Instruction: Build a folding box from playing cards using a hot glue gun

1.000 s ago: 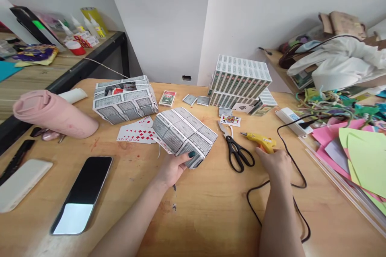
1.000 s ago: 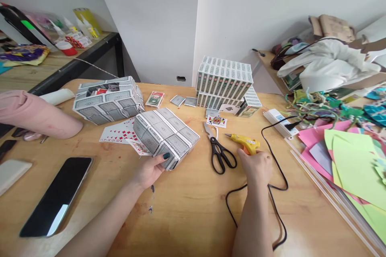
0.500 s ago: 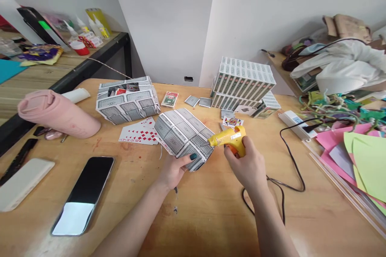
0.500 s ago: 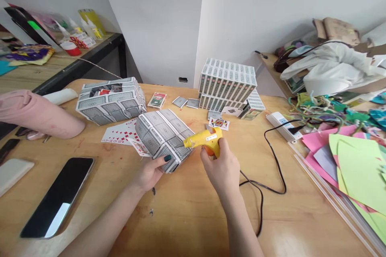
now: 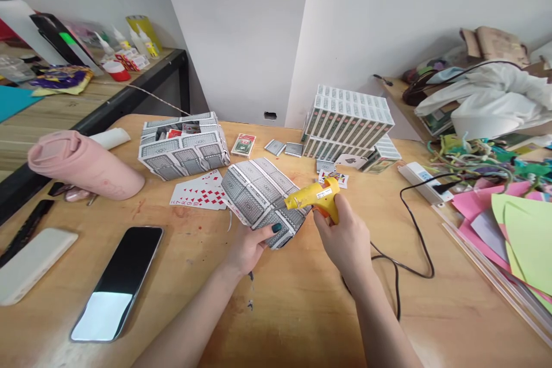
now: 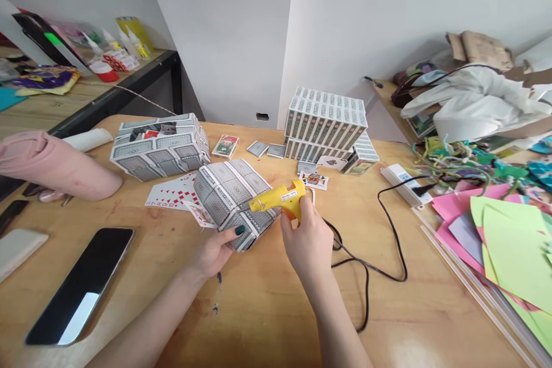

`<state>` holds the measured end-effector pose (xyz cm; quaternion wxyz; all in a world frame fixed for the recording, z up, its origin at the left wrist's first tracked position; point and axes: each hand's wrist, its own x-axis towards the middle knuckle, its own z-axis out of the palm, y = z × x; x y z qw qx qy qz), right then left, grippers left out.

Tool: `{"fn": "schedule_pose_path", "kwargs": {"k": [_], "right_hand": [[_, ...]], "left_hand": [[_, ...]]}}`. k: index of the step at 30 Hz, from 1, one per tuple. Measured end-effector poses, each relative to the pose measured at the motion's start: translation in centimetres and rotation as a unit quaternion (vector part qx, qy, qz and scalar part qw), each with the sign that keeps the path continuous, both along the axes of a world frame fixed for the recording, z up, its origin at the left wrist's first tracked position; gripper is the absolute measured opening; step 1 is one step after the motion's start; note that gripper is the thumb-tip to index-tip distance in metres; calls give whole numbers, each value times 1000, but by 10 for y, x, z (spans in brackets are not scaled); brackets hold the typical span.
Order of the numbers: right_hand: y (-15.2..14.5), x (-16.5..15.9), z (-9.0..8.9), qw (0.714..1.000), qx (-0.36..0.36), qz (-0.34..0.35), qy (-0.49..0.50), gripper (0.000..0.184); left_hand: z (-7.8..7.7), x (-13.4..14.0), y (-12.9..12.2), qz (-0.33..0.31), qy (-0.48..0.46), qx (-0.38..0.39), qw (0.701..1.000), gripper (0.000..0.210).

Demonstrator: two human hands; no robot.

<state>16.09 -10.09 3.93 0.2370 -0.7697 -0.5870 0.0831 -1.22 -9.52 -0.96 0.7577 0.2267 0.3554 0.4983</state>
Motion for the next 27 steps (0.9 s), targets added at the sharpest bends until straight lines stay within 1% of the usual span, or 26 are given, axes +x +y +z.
{"fn": "schedule_pose_path", "kwargs": {"k": [11,14,18,23,27], "right_hand": [[-5,3,1,1000,16,9,-14,18],[-7,4,2,1000,10,7,-15,20],[-12,8,3,1000,9,12,-15,18],[-17,13,6,1000,5,6,-14,19],[-19,16,9,1000,2,5,-18,20]], "left_hand": [[3,1,0,-5,-4,6,1000,54],[3,1,0,-5,3,4,1000,56],[2,1,0,-8,7,7,1000,58],[2,1,0,-13,2,7,1000,57],[-2,-1,0,-14,9,17,1000,55]]}}
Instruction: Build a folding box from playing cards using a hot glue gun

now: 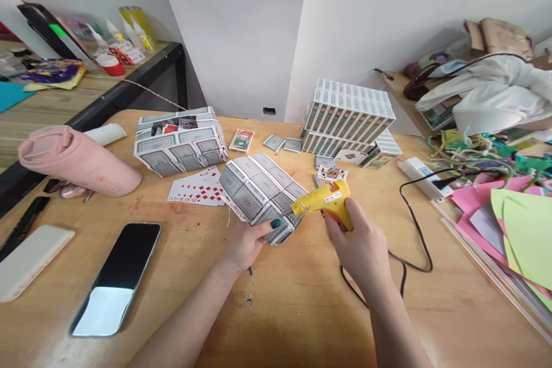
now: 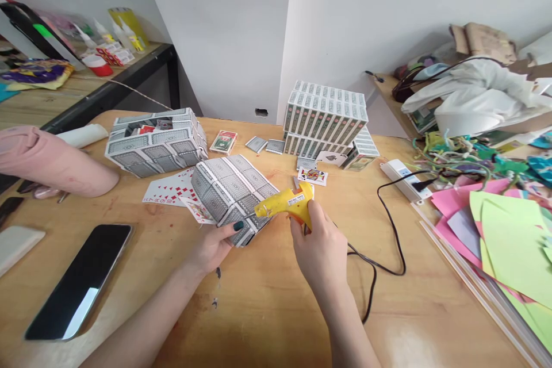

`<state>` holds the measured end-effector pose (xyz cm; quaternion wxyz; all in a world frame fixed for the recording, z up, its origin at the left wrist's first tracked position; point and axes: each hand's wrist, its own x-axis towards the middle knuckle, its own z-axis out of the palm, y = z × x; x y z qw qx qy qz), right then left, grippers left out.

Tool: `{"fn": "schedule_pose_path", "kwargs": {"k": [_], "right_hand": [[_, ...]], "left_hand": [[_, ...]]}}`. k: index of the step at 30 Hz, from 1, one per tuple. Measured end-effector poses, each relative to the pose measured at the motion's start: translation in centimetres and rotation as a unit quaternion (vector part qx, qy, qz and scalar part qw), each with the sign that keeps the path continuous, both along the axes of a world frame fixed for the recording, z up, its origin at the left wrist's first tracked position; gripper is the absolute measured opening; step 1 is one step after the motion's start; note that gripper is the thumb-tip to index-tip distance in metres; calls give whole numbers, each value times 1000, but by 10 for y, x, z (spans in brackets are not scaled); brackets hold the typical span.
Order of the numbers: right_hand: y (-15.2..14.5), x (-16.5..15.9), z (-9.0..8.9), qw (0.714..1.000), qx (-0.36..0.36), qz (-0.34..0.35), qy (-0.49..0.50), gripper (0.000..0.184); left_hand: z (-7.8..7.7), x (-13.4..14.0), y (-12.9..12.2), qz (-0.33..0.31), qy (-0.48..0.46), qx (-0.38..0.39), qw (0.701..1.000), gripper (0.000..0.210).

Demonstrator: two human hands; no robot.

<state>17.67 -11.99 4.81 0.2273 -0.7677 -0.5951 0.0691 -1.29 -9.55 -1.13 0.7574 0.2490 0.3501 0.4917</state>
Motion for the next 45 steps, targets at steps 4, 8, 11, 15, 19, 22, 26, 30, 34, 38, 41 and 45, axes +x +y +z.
{"fn": "schedule_pose_path", "kwargs": {"k": [4,8,11,15,19,22,26,30,34,38,41,45], "right_hand": [[-2,2,0,1000,11,2,-8,17],[-3,4,0,1000,11,0,-5,17],[-4,5,1,1000,2,-1,-2,19],[-6,7,3,1000,0,0,2,20],[-8,8,3,1000,2,7,-4,17],[-9,9,2,1000,2,9,-6,17],[-10,12,1,1000,2,4,-1,19],[-11,15,1,1000,0,2,7,22],[-10,15,4,1000,-7,-4,-3,29],[-10,12,5,1000,-1,-11,-13,36],[-10,11,4,1000,2,-12,-11,35],[-10,13,2,1000,11,-7,-10,34]], "left_hand": [[-4,-1,0,-7,-3,-5,1000,52],[-2,0,0,6,-9,-10,1000,58],[2,2,0,17,-5,-16,1000,61],[6,3,-1,20,-5,-18,1000,61],[6,3,-1,21,-4,-19,1000,59],[5,2,-1,17,-10,-17,1000,58],[3,1,-1,16,-5,-18,1000,53],[3,1,0,15,-4,-18,1000,54],[4,2,0,9,-3,-16,1000,57],[4,2,0,11,2,-17,1000,58],[4,2,0,9,-1,-10,1000,57],[3,1,0,6,-4,-4,1000,58]]}}
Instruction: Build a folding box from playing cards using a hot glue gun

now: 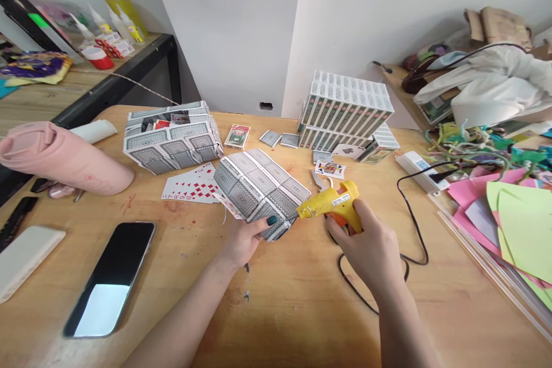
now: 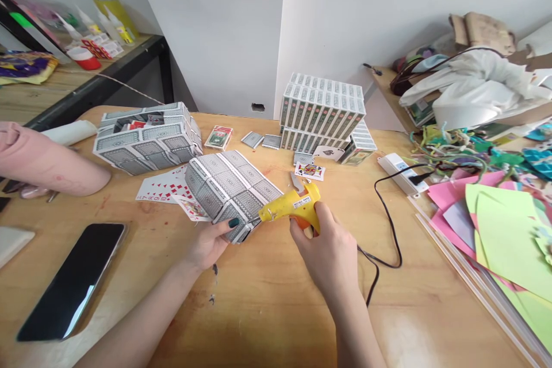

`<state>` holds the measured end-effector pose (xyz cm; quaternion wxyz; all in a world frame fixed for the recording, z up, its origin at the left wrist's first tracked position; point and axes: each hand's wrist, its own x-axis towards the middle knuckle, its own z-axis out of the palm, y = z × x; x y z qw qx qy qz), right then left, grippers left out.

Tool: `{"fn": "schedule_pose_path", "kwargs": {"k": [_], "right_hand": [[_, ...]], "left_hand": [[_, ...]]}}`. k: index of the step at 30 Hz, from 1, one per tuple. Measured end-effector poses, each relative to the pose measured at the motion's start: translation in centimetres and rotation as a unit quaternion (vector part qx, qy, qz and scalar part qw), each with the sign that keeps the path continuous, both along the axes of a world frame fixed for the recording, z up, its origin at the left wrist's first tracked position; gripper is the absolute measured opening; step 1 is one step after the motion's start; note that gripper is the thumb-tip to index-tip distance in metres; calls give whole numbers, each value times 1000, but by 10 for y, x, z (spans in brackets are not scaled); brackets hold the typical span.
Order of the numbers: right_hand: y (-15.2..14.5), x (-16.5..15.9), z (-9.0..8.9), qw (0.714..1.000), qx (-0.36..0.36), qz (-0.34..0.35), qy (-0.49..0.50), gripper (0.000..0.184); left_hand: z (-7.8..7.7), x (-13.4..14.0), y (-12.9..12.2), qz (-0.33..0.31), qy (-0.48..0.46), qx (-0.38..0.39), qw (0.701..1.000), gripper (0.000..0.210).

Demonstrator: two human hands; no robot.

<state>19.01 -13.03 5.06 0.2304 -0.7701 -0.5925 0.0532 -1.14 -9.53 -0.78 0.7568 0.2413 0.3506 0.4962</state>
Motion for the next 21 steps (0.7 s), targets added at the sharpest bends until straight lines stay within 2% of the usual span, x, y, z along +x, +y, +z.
{"fn": "schedule_pose_path", "kwargs": {"k": [7,21], "right_hand": [[5,0,-2,1000,14,25,4,31],[16,-5,4,998,-4,47,37,27]], "left_hand": [[1,0,0,-1,3,-2,1000,61],[-6,-2,0,-11,1,-1,1000,63]]}}
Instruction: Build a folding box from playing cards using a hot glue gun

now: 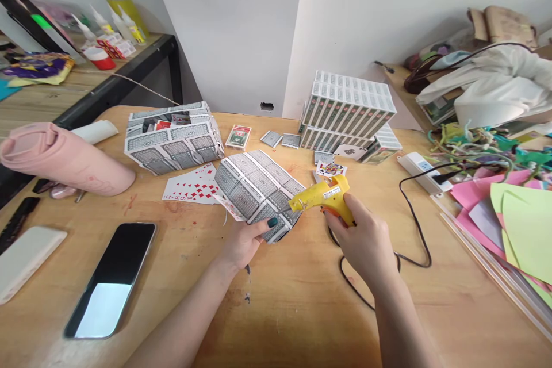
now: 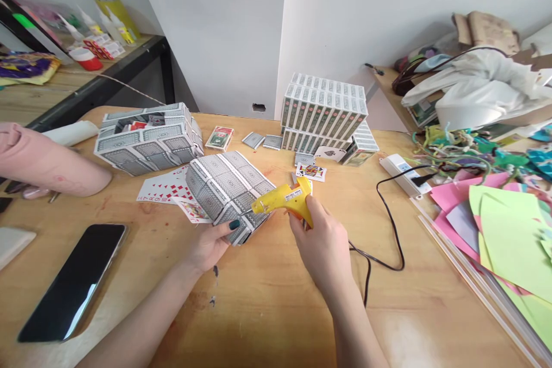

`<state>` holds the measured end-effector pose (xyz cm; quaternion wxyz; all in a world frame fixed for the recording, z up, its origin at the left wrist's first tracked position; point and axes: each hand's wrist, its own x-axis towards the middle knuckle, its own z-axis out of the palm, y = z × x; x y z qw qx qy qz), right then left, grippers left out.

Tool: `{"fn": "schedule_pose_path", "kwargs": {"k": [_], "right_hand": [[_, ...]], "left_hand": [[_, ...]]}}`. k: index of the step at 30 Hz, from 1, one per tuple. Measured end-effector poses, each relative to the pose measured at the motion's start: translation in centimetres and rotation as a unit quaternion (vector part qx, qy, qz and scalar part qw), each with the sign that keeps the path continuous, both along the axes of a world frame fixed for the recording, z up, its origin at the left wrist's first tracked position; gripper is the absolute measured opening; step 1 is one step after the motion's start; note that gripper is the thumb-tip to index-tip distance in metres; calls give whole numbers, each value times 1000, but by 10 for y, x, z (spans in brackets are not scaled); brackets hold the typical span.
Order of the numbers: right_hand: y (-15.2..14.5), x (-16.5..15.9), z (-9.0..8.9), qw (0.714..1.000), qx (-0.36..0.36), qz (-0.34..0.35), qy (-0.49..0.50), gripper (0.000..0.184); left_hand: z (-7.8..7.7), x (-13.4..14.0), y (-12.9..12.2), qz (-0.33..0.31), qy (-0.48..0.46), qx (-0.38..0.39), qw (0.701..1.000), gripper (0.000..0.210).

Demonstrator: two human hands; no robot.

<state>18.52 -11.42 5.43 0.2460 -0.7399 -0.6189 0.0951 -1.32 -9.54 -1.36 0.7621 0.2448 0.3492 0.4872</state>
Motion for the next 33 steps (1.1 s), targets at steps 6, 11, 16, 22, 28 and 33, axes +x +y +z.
{"fn": "schedule_pose_path", "kwargs": {"k": [6,11,16,22,28,33], "right_hand": [[2,-1,0,1000,-7,6,7,27],[3,-1,-1,1000,-22,4,20,26],[6,-2,-3,1000,-16,4,22,27],[10,-2,-4,1000,-8,-9,1,28],[6,-2,2,1000,7,-16,7,32],[5,-4,-2,1000,8,0,1,30]], "left_hand": [[1,0,0,-3,-2,-9,1000,61],[0,0,1,-4,5,-8,1000,59],[0,0,1,1,0,-14,1000,60],[2,1,1,-2,0,-14,1000,61],[0,0,1,0,-2,-19,1000,63],[0,0,1,-2,-1,-16,1000,57]]}}
